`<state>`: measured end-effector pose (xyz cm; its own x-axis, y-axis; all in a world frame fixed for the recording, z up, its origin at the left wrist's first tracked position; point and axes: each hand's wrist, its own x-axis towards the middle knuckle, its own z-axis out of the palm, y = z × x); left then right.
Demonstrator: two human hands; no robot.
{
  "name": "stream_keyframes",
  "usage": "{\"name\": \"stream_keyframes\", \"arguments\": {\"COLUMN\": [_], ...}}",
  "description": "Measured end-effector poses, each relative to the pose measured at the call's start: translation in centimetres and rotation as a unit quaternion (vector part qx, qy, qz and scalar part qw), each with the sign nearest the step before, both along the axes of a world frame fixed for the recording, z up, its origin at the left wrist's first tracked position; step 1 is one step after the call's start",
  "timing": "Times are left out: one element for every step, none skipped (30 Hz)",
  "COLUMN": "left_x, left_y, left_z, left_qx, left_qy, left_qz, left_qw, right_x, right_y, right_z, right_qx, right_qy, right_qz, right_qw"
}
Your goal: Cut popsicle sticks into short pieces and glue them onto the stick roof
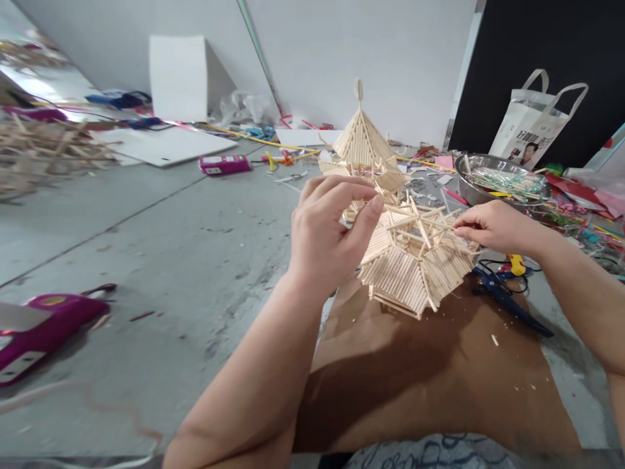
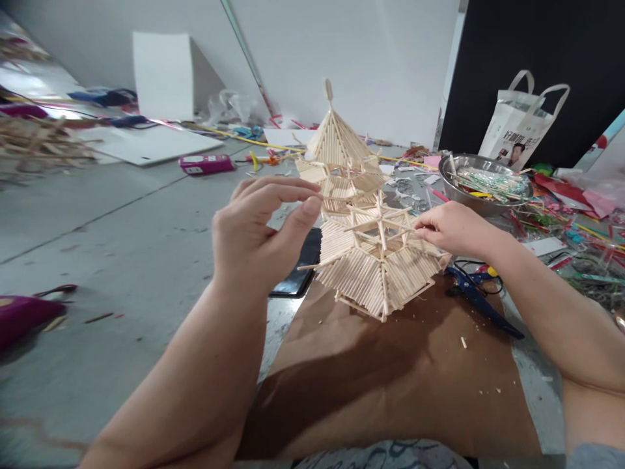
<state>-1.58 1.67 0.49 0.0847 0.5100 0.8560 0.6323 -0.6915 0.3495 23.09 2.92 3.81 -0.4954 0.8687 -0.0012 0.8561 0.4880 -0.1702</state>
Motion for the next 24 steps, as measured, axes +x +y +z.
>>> {"name": "stream_keyframes", "arguments": {"left_x": [0.01,0.02,0.03,0.05,0.06,0.07,0.08,0.09,0.09,0.09,0.09,0.1,0.11,0.12,0.14,0.16,0.18,0.19,0.2,0.2,0.2,0.19,0.18,0.17], "left_y": [0.0,-0.01,-0.02,-0.04,-0.06,-0.07,-0.08,-0.07,-0.06,-0.05,-0.04,-0.05,-0.06,-0.08,-0.11,-0.14,-0.16,-0.16,-0.15,-0.12,-0.09,-0.05,-0.03,-0.01], "left_z": [0.01,0.02,0.04,0.05,0.07,0.07,0.07,0.07,0.06,0.05,0.05,0.05,0.07,0.08,0.1,0.12,0.12,0.12,0.1,0.08,0.06,0.04,0.02,0.0], "left_qx": [0.0,0.0,0.0,-0.001,-0.001,-0.002,-0.003,-0.004,-0.006,-0.006,-0.007,-0.008,-0.011,-0.013,-0.015,-0.017,-0.017,-0.016,-0.013,-0.009,-0.003,0.001,0.002,0.002], "left_qy": [0.003,0.004,0.006,0.007,0.008,0.008,0.008,0.008,0.008,0.007,0.006,0.006,0.006,0.006,0.007,0.008,0.008,0.009,0.009,0.009,0.009,0.01,0.01,0.011], "left_qz": [0.003,0.005,0.005,0.004,0.003,0.003,0.002,0.001,-0.001,-0.002,-0.003,-0.004,-0.004,-0.005,-0.005,-0.004,-0.004,-0.003,-0.003,-0.003,-0.003,-0.004,-0.005,-0.005], "left_qw": [1.0,1.0,1.0,1.0,1.0,1.0,1.0,1.0,1.0,1.0,1.0,1.0,1.0,1.0,1.0,1.0,1.0,1.0,1.0,1.0,1.0,1.0,1.0,1.0], "right_x": [-0.04,-0.05,-0.05,-0.04,-0.04,-0.04,-0.05,-0.06,-0.09,-0.11,-0.14,-0.15,-0.16,-0.16,-0.14,-0.11,-0.08,-0.05,-0.04,-0.04,-0.06,-0.09,-0.13,-0.18], "right_y": [0.01,0.02,0.03,0.05,0.07,0.1,0.14,0.18,0.22,0.26,0.3,0.35,0.39,0.44,0.5,0.57,0.63,0.68,0.73,0.75,0.76,0.76,0.74,0.7], "right_z": [0.0,0.01,0.01,0.01,0.01,0.02,0.03,0.04,0.06,0.07,0.09,0.09,0.08,0.05,0.01,-0.04,-0.1,-0.16,-0.22,-0.26,-0.29,-0.31,-0.32,-0.33], "right_qx": [0.0,-0.001,-0.002,-0.003,-0.005,-0.008,-0.011,-0.014,-0.017,-0.02,-0.022,-0.024,-0.024,-0.024,-0.022,-0.022,-0.02,-0.019,-0.018,-0.018,-0.017,-0.016,-0.014,-0.012], "right_qy": [0.0,0.0,0.001,0.001,0.0,0.0,-0.001,-0.001,0.0,0.001,0.002,0.003,0.003,0.003,0.003,0.005,0.006,0.008,0.01,0.011,0.012,0.013,0.014,0.015], "right_qz": [0.001,0.001,0.002,0.001,-0.002,-0.005,-0.01,-0.012,-0.013,-0.011,-0.01,-0.009,-0.009,-0.011,-0.014,-0.015,-0.016,-0.016,-0.016,-0.016,-0.017,-0.018,-0.018,-0.017], "right_qw": [1.0,1.0,1.0,1.0,1.0,1.0,1.0,1.0,1.0,1.0,1.0,1.0,1.0,1.0,1.0,1.0,1.0,1.0,1.0,1.0,1.0,1.0,1.0,1.0]}}
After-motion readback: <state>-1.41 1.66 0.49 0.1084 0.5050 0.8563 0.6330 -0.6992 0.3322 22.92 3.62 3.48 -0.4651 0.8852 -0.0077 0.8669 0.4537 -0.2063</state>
